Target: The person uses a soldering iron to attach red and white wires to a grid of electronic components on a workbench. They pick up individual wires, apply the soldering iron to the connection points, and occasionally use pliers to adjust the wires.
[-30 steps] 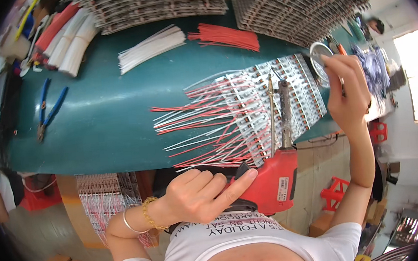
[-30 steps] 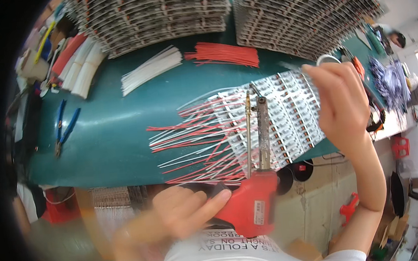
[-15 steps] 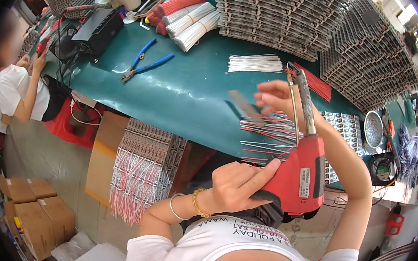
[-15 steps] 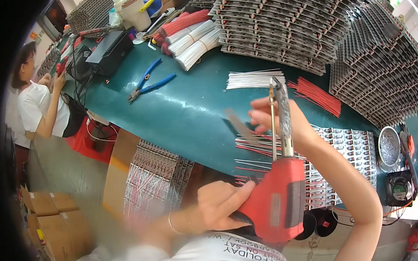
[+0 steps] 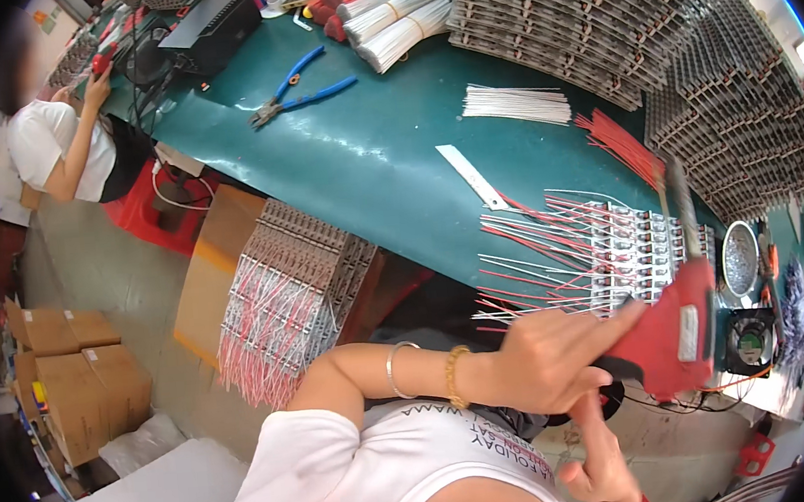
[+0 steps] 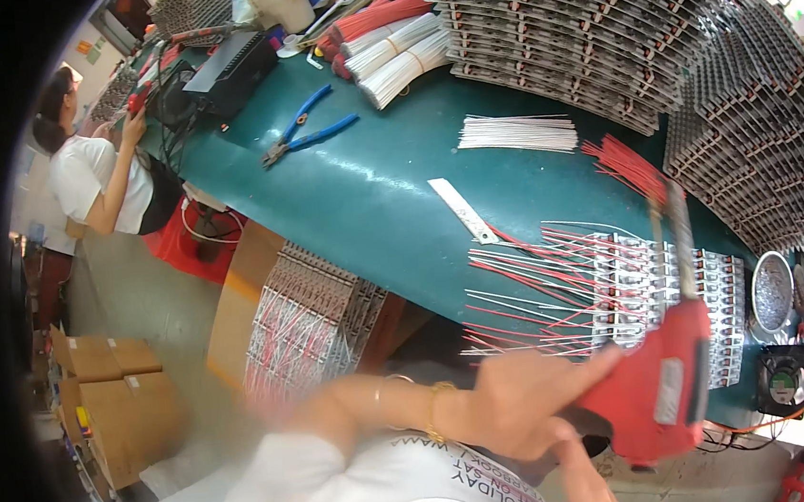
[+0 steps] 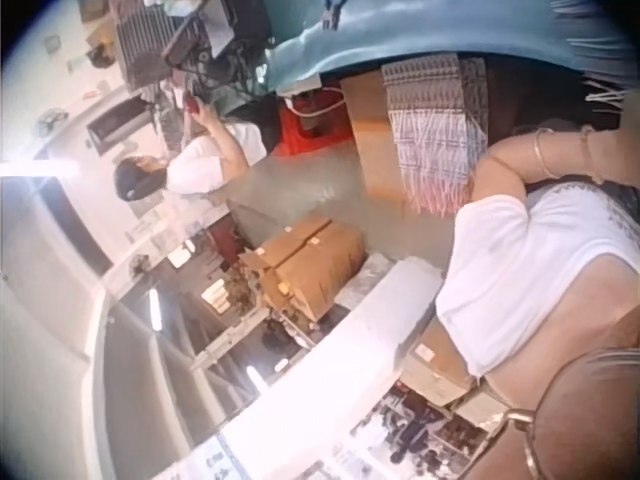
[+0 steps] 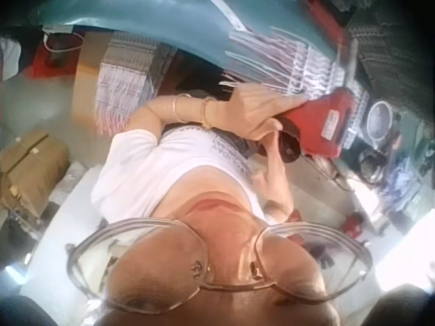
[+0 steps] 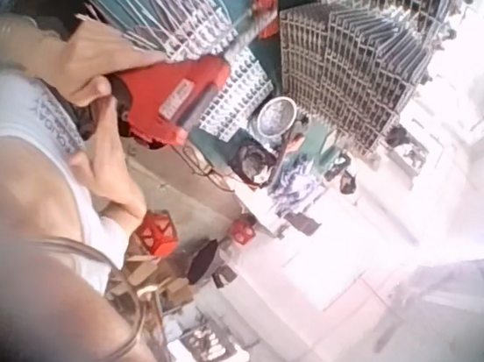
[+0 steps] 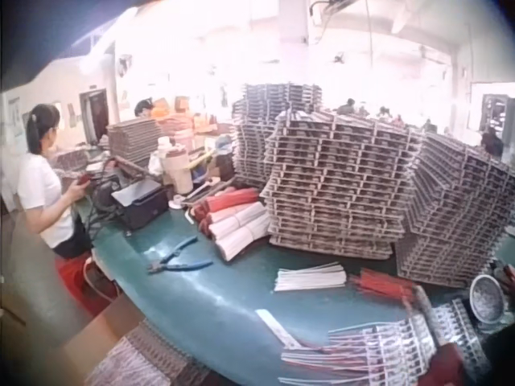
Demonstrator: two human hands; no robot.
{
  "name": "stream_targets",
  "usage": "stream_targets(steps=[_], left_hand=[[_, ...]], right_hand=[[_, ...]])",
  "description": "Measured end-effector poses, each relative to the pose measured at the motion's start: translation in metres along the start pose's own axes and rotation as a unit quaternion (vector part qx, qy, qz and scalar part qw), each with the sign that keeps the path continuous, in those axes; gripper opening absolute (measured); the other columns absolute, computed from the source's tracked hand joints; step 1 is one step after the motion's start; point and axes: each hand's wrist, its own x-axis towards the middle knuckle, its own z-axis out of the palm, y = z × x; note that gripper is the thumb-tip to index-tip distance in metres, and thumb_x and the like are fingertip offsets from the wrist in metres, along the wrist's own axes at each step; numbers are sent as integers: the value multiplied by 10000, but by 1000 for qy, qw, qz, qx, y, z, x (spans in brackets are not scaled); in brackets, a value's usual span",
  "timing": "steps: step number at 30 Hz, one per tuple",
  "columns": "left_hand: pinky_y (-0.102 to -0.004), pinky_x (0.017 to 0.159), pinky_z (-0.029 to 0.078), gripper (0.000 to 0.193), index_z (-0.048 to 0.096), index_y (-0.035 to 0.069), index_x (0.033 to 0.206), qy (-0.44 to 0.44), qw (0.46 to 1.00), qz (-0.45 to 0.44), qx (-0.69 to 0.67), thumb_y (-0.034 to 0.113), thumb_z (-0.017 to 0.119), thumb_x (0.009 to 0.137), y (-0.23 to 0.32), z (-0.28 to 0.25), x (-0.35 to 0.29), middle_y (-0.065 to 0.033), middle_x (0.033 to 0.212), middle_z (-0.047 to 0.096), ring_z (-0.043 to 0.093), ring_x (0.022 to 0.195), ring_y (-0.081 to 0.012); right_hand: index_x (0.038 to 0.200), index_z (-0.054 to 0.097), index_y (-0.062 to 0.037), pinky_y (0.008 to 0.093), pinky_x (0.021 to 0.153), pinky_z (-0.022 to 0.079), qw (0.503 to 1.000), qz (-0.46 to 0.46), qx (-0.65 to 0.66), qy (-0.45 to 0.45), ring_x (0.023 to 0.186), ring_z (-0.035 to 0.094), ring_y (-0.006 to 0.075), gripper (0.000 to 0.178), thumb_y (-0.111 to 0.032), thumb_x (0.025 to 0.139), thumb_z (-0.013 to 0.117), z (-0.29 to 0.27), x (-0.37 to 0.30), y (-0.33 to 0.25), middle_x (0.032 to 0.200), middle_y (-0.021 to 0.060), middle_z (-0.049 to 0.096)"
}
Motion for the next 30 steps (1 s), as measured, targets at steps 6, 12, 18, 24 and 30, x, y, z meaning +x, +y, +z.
stream_targets(steps=[6,12,18,24,30], left_hand=[[-313,514,441,465,525,-23,1184,-23,998,40,-32,263,567,819,24,35,-12,-78,741,576,539,559,-207],[-321,566,485,389,565,16,1108,-74,991,104,-39,182,623,761,11,34,0,-97,869,579,594,703,-234],[-360,662,481,167,629,31,905,-124,942,43,310,11,620,739,-91,-75,42,-108,880,584,564,770,-287],[-352,830,387,192,628,63,900,-329,912,-64,235,-3,641,720,-141,-124,70,-50,910,579,500,918,-255],[-329,809,392,120,624,54,853,-398,878,-164,211,14,646,742,-134,-132,86,-47,882,580,511,877,-215]], right_hand=[[1255,474,-3,358,773,486,843,-84,399,352,928,584,250,555,-428,898,478,36,29,25,997,151,606],[1377,306,-33,339,880,394,790,-127,470,372,1018,482,196,610,-359,887,465,5,28,45,1040,114,531],[1347,227,60,277,518,383,801,-240,390,386,512,431,142,644,-201,821,492,-60,-9,70,801,103,503],[1367,224,33,253,554,310,788,-239,341,453,548,361,102,593,-200,873,455,-102,-39,93,760,57,413],[1390,194,29,248,545,302,781,-236,362,451,542,343,97,592,-229,910,425,-92,-23,88,694,29,364]])
